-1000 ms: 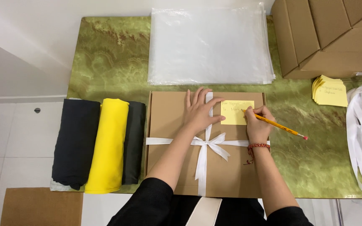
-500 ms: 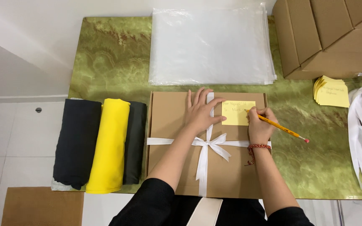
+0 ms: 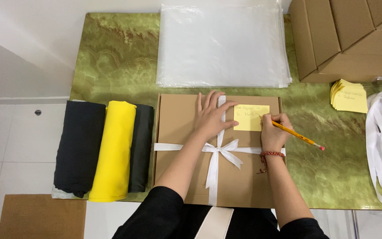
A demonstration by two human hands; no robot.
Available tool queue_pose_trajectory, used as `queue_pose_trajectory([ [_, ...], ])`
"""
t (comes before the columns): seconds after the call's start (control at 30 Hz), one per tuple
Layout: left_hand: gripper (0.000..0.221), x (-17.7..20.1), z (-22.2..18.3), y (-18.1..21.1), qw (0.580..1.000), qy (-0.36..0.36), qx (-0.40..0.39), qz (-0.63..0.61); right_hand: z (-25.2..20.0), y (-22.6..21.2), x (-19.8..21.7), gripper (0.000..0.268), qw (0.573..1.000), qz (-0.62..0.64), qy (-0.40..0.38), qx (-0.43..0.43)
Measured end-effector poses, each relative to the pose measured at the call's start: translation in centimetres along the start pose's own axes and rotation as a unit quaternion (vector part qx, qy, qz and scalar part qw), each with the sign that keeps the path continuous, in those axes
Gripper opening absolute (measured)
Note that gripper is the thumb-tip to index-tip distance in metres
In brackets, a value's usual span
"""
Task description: Tying a ribbon on a box, writing a note, and bagging clothes for shipment.
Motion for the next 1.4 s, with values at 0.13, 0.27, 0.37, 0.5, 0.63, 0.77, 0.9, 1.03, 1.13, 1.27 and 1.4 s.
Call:
queue_pose_trajectory([
  [0.13, 0.065, -0.1, -0.1, -0.1, 1.0, -0.01, 0.006, -0.016, -1.3, -2.2, -0.2, 0.016, 0.998, 0.031, -0.026, -0.039],
  [0.27, 0.064, -0.3, 0.1, -0.1, 1.0, 0.0, 0.0, -0.006, -1.0, -1.6, 0.4, 0.016, 0.989, 0.121, -0.026, -0.087],
  [0.37, 0.064, 0.0, 0.0, -0.1, 1.0, 0.004, -0.002, -0.007, -0.5, -0.9, 0.0, 0.015, 0.99, 0.116, -0.023, -0.075],
  [0.5, 0.063, 0.4, -0.2, 0.4, 1.0, -0.001, -0.004, -0.012, -0.2, -0.5, 0.2, 0.013, 0.981, 0.156, -0.019, -0.115],
  [0.63, 0.065, -0.4, 0.1, -0.1, 1.0, -0.001, -0.016, -0.008, 0.5, -3.4, 3.8, 0.018, 0.943, 0.25, -0.041, -0.217],
  [0.77, 0.066, -0.3, 0.1, -0.1, 1.0, -0.003, -0.018, -0.004, 2.8, 1.9, 6.9, 0.011, 0.968, 0.102, -0.057, -0.223],
  [0.9, 0.067, -0.2, 0.1, -0.2, 1.0, 0.0, -0.02, 0.008, 1.6, 5.0, 9.1, 0.028, 0.979, -0.048, -0.099, -0.171],
  [1.03, 0.064, 0.0, 0.2, 0.4, 1.0, -0.015, -0.021, 0.012, 1.5, 13.1, 10.3, 0.04, 0.956, -0.187, -0.096, -0.206],
  [1.13, 0.063, 0.1, 0.0, 0.7, 1.0, -0.026, -0.015, 0.005, 1.7, 14.9, 11.1, 0.036, 0.94, -0.241, -0.073, -0.229],
  [1.27, 0.064, 0.5, -0.1, 1.0, 0.999, -0.03, -0.011, 0.01, 2.2, 9.1, 10.9, 0.048, 0.945, -0.278, -0.058, -0.162],
  [1.4, 0.064, 0.6, 0.1, 1.0, 1.0, -0.024, -0.006, 0.009, 0.3, 1.1, 9.2, 0.031, 0.978, -0.204, -0.035, -0.025],
])
Point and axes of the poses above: each hand's wrist, its own z-axis towards the middle knuckle, its own x-axis out of the back of the hand, y = z × x, the point moved 10 cm from there along z, towards the middle knuckle, and after that the axes turned 13 degrees about -x, right-handed, at the moved point
